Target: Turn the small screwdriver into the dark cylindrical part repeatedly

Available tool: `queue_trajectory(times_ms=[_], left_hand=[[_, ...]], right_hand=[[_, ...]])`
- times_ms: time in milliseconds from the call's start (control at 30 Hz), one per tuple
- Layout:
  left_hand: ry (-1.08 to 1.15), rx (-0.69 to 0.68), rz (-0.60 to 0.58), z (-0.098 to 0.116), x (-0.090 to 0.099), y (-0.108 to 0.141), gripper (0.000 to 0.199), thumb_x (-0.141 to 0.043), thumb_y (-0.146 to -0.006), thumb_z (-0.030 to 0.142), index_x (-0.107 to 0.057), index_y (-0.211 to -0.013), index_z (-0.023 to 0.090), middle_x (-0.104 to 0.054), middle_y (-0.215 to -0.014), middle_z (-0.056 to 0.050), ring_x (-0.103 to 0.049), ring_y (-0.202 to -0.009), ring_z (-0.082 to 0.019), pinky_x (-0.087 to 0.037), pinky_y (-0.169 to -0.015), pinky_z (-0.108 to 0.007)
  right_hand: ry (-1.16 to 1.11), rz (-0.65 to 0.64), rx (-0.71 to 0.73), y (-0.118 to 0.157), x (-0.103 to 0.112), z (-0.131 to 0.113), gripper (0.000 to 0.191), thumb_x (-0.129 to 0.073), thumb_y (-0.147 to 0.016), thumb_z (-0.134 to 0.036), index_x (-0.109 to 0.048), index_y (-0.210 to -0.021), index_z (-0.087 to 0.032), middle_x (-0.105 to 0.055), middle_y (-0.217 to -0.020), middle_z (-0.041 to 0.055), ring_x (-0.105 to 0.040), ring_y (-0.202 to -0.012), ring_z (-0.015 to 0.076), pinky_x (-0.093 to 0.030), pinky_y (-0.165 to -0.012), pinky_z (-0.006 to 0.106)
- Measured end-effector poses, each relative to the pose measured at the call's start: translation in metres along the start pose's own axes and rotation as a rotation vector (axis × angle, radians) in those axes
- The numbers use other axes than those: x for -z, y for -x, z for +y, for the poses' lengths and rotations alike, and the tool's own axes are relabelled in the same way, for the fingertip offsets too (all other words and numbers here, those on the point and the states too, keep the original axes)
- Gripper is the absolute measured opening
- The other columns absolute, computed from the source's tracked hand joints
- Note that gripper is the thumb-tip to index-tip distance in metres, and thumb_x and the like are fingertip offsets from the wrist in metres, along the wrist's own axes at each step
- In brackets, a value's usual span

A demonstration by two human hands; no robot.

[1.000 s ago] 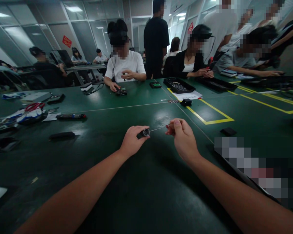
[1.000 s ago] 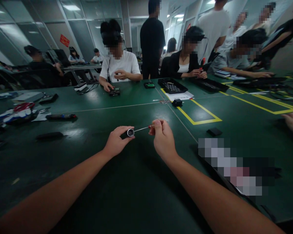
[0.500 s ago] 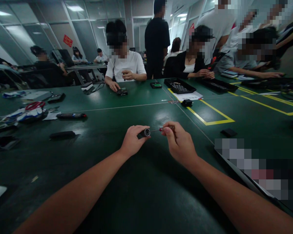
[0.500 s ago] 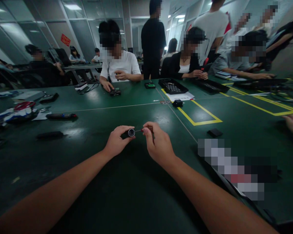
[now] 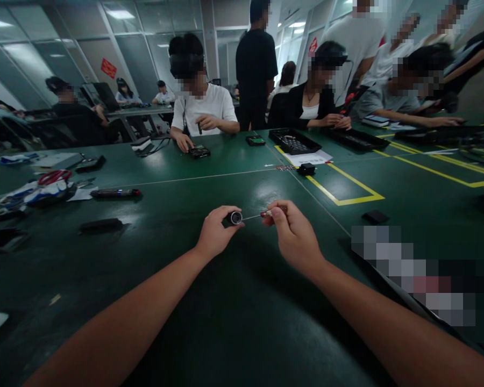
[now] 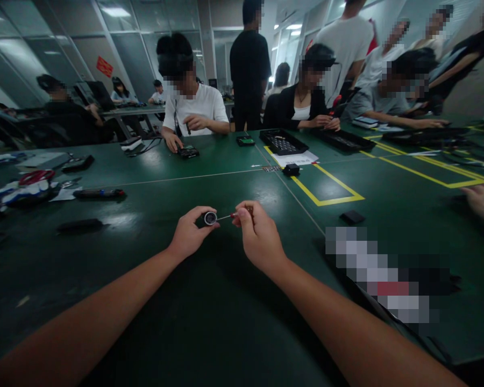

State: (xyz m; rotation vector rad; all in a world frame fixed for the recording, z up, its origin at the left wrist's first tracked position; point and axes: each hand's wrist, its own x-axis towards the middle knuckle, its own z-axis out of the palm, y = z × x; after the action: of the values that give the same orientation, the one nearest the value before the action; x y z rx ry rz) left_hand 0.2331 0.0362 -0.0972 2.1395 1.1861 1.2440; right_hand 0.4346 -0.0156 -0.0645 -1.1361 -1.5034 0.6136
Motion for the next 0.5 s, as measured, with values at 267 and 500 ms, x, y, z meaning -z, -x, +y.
queue_trajectory(times_ms=[267, 500], left_hand=[[-0.015, -0.002, 0.005, -0.0014, -0.0012, 0.0004, 0.031, -0.082, -0.080, 0.018, -0.072, -0.109, 0.022, -0.074, -0.112, -0.006, -0.068, -0.109, -0.026, -0.050, -0.101, -0.046], [-0.048, -0.046, -0.003, -0.0019, -0.0014, 0.0001, 0.034, -0.083, -0.080, 0.020, -0.073, -0.112, 0.025, -0.075, -0.114, -0.007, -0.068, -0.109, -0.027, -0.049, -0.102, -0.048]], right_hand=[[0.046, 0.067, 0.050, 0.0015, 0.0014, -0.0033, 0.019, -0.045, -0.105, -0.038, -0.058, -0.105, -0.024, -0.070, -0.085, 0.0024, -0.069, -0.079, 0.0186, -0.052, -0.074, 0.035], [0.182, -0.008, 0.151, 0.0040, 0.0041, -0.0077, 0.016, -0.046, -0.104, -0.034, -0.058, -0.107, -0.024, -0.072, -0.085, 0.0030, -0.071, -0.077, 0.0196, -0.051, -0.070, 0.034]])
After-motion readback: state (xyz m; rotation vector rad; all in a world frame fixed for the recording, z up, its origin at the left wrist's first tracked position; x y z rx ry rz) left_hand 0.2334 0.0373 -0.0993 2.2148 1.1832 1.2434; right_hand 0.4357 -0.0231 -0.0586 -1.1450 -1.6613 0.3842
